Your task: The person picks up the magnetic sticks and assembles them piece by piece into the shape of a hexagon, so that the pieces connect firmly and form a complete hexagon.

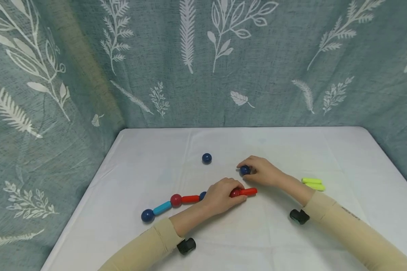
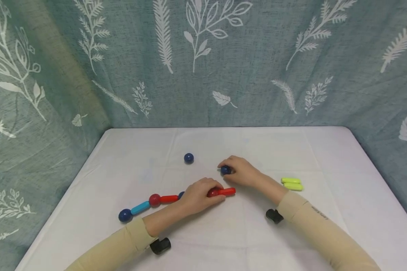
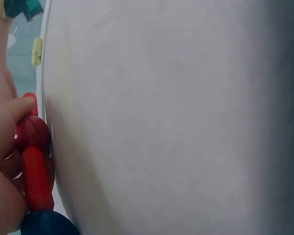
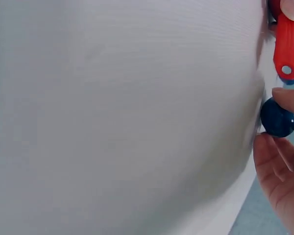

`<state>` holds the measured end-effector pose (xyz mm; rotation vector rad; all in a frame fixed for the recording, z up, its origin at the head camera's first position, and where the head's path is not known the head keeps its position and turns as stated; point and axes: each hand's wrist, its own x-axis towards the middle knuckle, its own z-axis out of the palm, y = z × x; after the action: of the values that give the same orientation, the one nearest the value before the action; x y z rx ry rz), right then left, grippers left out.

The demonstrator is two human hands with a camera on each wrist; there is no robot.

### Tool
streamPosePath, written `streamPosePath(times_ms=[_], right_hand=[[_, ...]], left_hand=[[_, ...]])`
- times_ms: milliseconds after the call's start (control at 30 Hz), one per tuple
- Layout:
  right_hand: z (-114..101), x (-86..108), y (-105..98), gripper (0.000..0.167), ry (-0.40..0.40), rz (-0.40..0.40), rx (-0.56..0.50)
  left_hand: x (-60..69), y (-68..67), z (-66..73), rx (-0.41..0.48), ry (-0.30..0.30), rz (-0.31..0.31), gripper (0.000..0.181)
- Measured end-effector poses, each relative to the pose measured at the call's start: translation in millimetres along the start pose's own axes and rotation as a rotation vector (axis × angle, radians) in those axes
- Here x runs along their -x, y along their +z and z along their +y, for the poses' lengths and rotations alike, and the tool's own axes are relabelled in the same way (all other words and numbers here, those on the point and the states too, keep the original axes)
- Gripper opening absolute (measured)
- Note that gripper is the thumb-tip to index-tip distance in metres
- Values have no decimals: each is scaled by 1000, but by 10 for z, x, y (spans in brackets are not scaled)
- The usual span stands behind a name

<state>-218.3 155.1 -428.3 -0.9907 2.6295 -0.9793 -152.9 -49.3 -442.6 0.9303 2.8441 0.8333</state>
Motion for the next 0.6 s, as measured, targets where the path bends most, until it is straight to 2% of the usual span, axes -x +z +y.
streamPosePath(times_ms=[300, 433, 600], right_hand=[[115, 567, -57, 39, 23, 10, -74], [97, 677, -36, 39, 24, 12, -103], [75, 703, -10, 39, 25, -2, -121]], left_hand=[[-23, -6, 5, -21, 11, 16, 25], [-41, -14, 18, -11, 5, 18, 24], [-61, -8, 40, 2, 5, 13, 24]])
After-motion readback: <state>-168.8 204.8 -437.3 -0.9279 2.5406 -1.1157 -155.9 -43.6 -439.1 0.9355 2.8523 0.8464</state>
